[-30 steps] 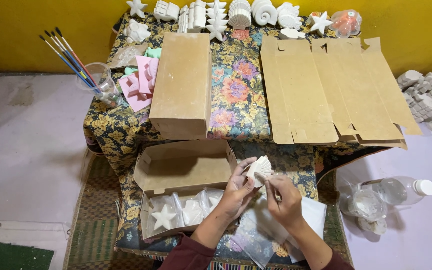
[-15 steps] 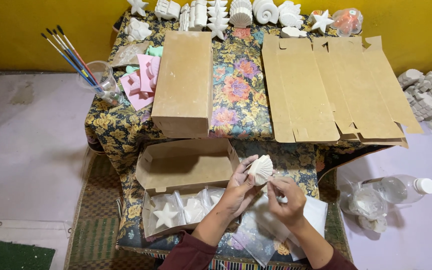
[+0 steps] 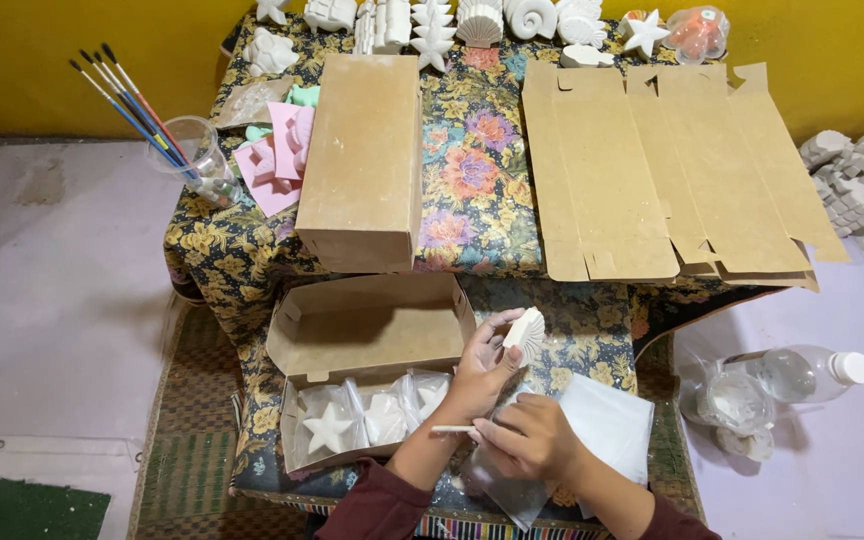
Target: The person smooths a white shell-shaped object with a small tool, then places it into a clear plastic bag. They arrange several bagged items inside a cardboard box, close the box, and then fold and assemble a flat cardboard sheet into a new box.
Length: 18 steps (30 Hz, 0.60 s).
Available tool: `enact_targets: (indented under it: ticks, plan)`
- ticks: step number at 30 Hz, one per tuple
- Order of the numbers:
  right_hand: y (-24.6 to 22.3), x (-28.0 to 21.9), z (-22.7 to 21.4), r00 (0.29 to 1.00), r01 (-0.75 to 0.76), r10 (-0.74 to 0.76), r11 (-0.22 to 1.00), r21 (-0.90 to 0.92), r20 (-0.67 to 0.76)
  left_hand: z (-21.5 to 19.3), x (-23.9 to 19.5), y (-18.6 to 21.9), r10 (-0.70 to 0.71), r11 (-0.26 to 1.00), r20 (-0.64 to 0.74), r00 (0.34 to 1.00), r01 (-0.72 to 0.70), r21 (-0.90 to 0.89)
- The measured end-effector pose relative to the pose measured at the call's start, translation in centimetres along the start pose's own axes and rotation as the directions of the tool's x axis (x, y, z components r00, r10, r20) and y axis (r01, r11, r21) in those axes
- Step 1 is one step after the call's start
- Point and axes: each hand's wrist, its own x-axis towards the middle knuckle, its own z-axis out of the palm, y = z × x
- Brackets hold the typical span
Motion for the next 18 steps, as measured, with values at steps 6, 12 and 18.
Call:
enact_targets:
  ticks: [6,12,18]
  plan:
    - [-0.8,1.5,-1.2,0.999,0.048,-0.049,0.991,-0.124,-0.01,-0.4,0.1,-0.4,-0.038,0.984,-0.016,0.999,0.035,-0.176]
    - [5.1,-3.6,0.1,0.919,-0.286,0.288,0.957,0.048,-0.271,0.8,-0.3,2.0,-0.209,0.899,-0.097,0.973,0.151,-0.412]
    - [5.5,-5.6,0.6,0.795,-0.567,0.487,0.809,-0.158,-0.362,-0.4,-0.7,1.0,-0.145,0.855,-0.022,0.989,0.114,-0.506]
